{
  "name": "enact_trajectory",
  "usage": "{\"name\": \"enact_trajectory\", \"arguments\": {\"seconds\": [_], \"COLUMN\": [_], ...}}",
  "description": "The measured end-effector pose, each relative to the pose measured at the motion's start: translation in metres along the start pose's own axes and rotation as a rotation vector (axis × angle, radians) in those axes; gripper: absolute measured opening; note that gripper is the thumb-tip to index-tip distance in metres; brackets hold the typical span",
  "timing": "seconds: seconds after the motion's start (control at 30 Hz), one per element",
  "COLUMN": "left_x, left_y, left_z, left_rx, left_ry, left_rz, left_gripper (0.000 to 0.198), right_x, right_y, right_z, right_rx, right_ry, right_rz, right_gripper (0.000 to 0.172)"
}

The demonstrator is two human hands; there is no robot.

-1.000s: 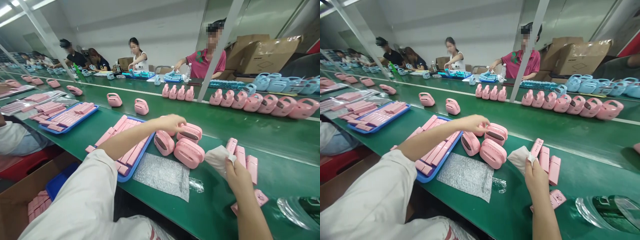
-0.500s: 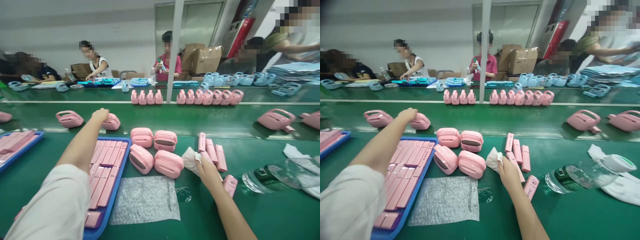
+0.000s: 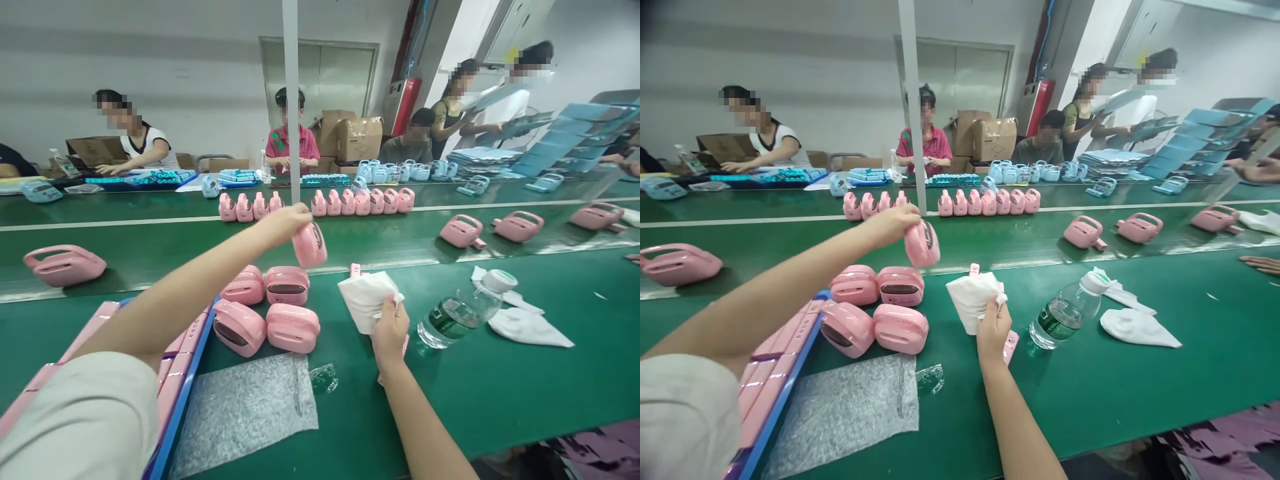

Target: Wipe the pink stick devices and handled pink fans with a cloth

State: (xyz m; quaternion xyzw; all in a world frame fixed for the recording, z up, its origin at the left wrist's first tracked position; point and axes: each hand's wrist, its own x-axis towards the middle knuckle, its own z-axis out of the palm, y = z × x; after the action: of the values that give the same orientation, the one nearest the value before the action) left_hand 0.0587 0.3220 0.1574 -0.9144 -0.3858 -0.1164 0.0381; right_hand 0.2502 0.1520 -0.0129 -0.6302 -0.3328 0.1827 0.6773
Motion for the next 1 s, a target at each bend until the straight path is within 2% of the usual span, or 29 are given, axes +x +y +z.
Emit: {"name": "enact_trajectory", "arguments": {"seconds": [0.1, 0.17, 0.27, 0.37, 0.5, 0.57, 0.67, 0.7, 0.77, 0.83, 0.9, 1.0], "left_x": [0.012, 0.010, -0.004, -0.018, -0.032, -0.045, -0.079, -0.094, -0.127, -0.158, -0.180, -0.193], "left_y": [0.041, 0.058, 0.074, 0.080, 0.073, 0.066, 0.049, 0.043, 0.030, 0.018, 0.009, 0.000], "left_z": [0.031, 0.047, 0.060, 0.062, 0.054, 0.042, 0.018, 0.011, 0.003, 0.004, 0.013, 0.032], "left_rx": [0.024, 0.034, 0.014, -0.033, -0.094, -0.099, 0.000, 0.031, -0.001, -0.003, 0.055, 0.124], "left_ry": [-0.123, -0.200, -0.301, -0.356, -0.391, -0.392, -0.388, -0.397, -0.453, -0.496, -0.472, -0.382], "left_rz": [0.220, 0.283, 0.272, 0.161, 0.030, 0.045, 0.108, 0.087, 0.064, 0.064, 0.033, -0.078], "left_gripper": [0.024, 0.022, 0.019, 0.025, 0.040, 0.046, 0.044, 0.038, 0.038, 0.039, 0.037, 0.037], "right_x": [0.008, 0.009, 0.005, 0.001, -0.001, -0.002, -0.003, -0.003, -0.003, -0.005, -0.009, -0.015], "right_y": [0.002, 0.003, 0.002, -0.002, -0.006, -0.008, -0.008, -0.007, -0.006, -0.004, -0.003, -0.002], "right_z": [0.003, 0.004, 0.004, 0.001, 0.001, 0.002, 0.004, 0.004, 0.004, 0.004, 0.005, 0.007], "right_rx": [0.132, 0.195, 0.245, 0.254, 0.218, 0.199, 0.193, 0.193, 0.185, 0.170, 0.165, 0.170], "right_ry": [0.146, 0.181, 0.161, 0.119, 0.073, 0.057, 0.048, 0.040, 0.013, -0.012, -0.034, -0.072], "right_rz": [0.061, 0.088, 0.131, 0.164, 0.181, 0.179, 0.182, 0.184, 0.185, 0.180, 0.150, 0.084], "right_gripper": [0.054, 0.052, 0.048, 0.042, 0.033, 0.032, 0.035, 0.037, 0.040, 0.042, 0.043, 0.045]}}
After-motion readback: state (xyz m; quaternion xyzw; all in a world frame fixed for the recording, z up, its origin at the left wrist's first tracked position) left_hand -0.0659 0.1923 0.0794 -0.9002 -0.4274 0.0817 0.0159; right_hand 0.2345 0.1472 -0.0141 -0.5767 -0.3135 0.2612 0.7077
